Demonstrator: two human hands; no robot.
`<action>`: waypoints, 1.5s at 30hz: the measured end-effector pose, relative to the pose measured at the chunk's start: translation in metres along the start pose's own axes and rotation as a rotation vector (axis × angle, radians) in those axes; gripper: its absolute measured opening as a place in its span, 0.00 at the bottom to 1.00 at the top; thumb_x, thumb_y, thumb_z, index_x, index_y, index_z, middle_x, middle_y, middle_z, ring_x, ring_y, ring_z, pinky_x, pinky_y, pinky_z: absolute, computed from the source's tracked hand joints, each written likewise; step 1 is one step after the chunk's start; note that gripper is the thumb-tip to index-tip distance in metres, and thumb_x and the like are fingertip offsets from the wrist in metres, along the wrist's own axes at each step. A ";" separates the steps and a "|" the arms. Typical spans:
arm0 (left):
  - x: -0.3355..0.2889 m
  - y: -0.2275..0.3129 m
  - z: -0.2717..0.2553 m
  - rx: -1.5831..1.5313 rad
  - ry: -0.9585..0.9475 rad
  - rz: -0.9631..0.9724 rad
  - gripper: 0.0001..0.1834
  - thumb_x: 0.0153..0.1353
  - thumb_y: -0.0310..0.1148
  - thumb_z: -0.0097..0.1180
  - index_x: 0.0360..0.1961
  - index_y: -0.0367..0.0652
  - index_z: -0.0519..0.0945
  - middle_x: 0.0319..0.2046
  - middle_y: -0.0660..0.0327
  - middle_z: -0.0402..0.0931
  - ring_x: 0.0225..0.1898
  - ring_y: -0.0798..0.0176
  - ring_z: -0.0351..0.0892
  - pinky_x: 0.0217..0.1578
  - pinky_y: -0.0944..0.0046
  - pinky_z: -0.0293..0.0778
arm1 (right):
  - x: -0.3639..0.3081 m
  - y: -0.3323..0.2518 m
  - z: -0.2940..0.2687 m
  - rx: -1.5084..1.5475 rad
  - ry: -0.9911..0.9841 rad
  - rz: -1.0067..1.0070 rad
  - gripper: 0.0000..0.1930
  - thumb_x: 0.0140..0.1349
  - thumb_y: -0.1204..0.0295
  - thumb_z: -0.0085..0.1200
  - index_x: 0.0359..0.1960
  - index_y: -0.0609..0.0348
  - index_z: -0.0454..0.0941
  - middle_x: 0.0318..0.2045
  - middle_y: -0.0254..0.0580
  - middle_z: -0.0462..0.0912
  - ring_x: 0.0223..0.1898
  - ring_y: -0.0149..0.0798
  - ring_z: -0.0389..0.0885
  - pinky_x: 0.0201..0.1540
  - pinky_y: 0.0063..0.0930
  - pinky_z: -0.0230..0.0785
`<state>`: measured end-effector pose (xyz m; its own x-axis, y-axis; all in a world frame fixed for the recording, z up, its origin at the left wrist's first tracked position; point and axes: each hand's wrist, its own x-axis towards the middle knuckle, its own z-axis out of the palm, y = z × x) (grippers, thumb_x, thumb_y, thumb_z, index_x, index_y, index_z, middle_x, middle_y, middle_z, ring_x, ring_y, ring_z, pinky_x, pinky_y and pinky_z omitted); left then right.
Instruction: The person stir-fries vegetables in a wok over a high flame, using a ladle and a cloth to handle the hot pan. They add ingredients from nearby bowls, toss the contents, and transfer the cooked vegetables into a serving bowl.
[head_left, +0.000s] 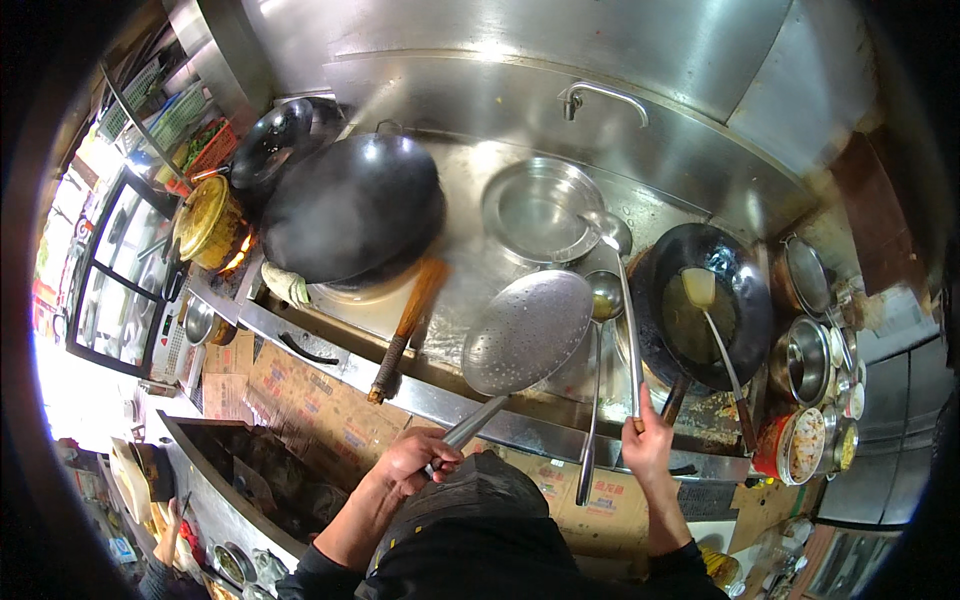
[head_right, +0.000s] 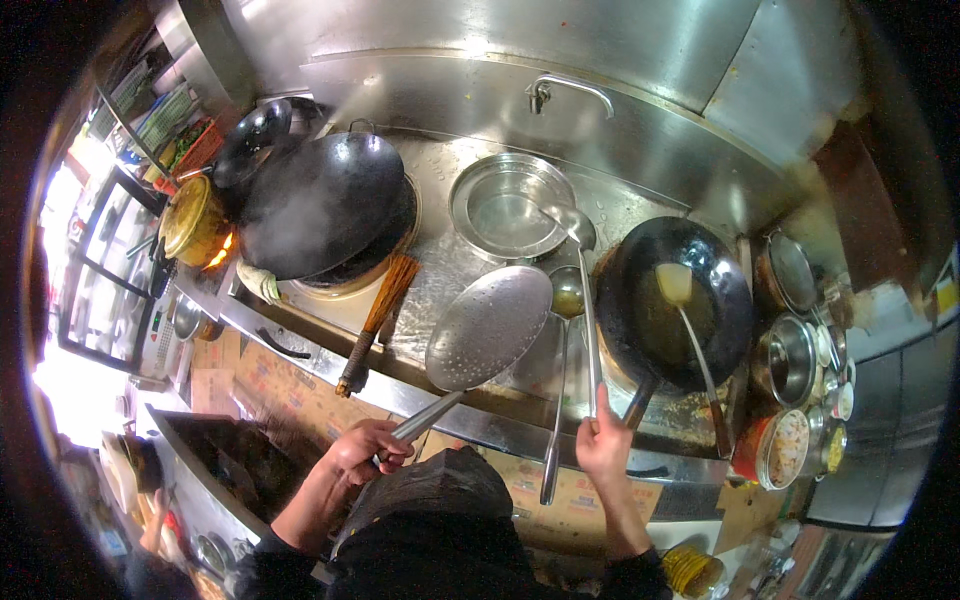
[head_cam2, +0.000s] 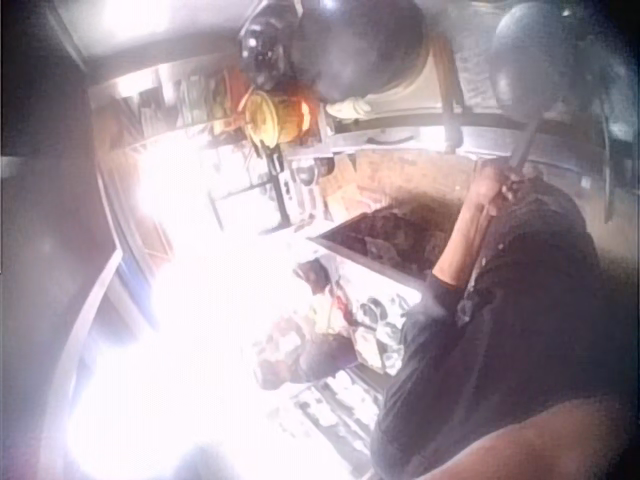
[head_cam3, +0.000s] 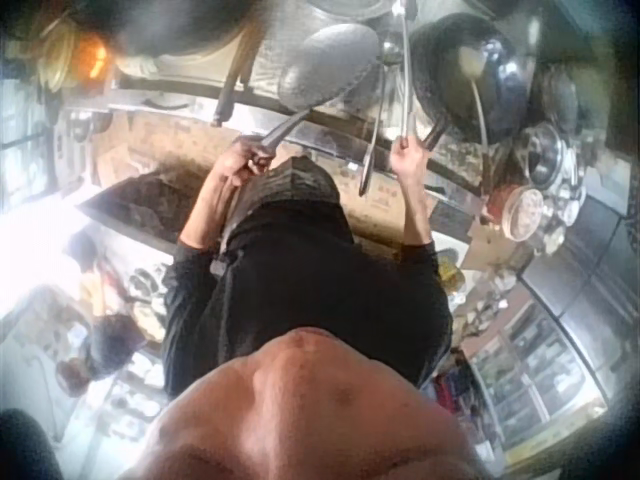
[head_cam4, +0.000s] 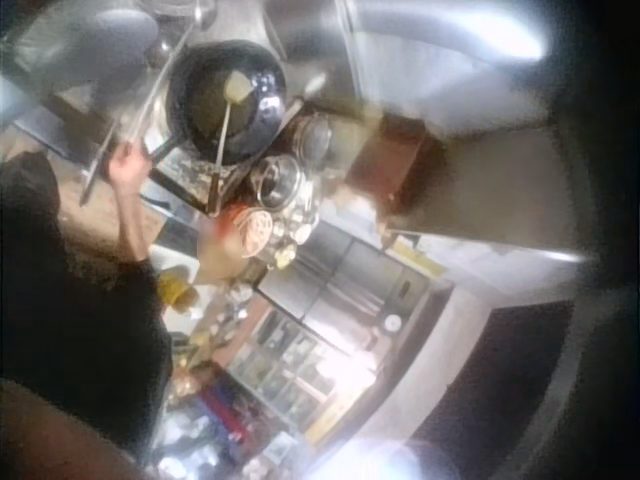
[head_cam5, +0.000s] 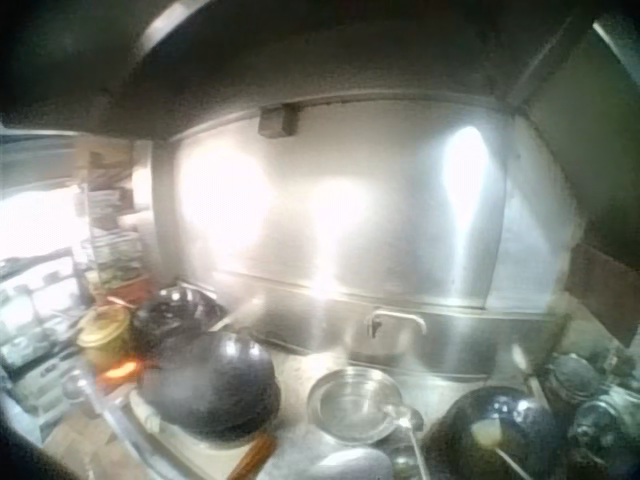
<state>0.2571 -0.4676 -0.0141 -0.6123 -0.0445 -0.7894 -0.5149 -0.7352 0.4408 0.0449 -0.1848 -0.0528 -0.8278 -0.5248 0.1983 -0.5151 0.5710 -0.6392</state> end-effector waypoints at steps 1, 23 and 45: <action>-0.003 -0.003 -0.001 -0.016 0.000 -0.011 0.04 0.50 0.23 0.54 0.26 0.34 0.72 0.18 0.61 0.69 0.17 0.69 0.68 0.14 0.72 0.62 | -0.007 0.004 0.009 -0.050 0.032 -0.014 0.29 0.48 0.83 0.49 0.57 0.67 0.66 0.14 0.47 0.70 0.15 0.41 0.71 0.21 0.31 0.66; 0.075 -0.097 -0.089 0.603 0.013 0.115 0.24 0.66 0.47 0.44 0.55 0.41 0.70 0.35 0.61 0.76 0.33 0.71 0.74 0.30 0.70 0.73 | -0.082 -0.073 0.175 0.880 -0.571 0.681 0.26 0.56 0.64 0.59 0.52 0.66 0.65 0.38 0.48 0.77 0.38 0.41 0.78 0.39 0.38 0.72; 0.215 -0.087 -0.348 1.605 0.385 0.070 0.38 0.53 0.41 0.49 0.62 0.33 0.56 0.65 0.46 0.48 0.68 0.47 0.40 0.65 0.52 0.42 | -0.075 -0.185 0.048 -0.601 0.141 0.247 0.13 0.49 0.72 0.54 0.35 0.66 0.68 0.16 0.45 0.73 0.11 0.35 0.70 0.10 0.30 0.62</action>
<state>0.3788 -0.6481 -0.3711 -0.6103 -0.3800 -0.6951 -0.6999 0.6697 0.2483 0.2129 -0.2813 0.0152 -0.9376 -0.2690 0.2201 -0.3069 0.9381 -0.1607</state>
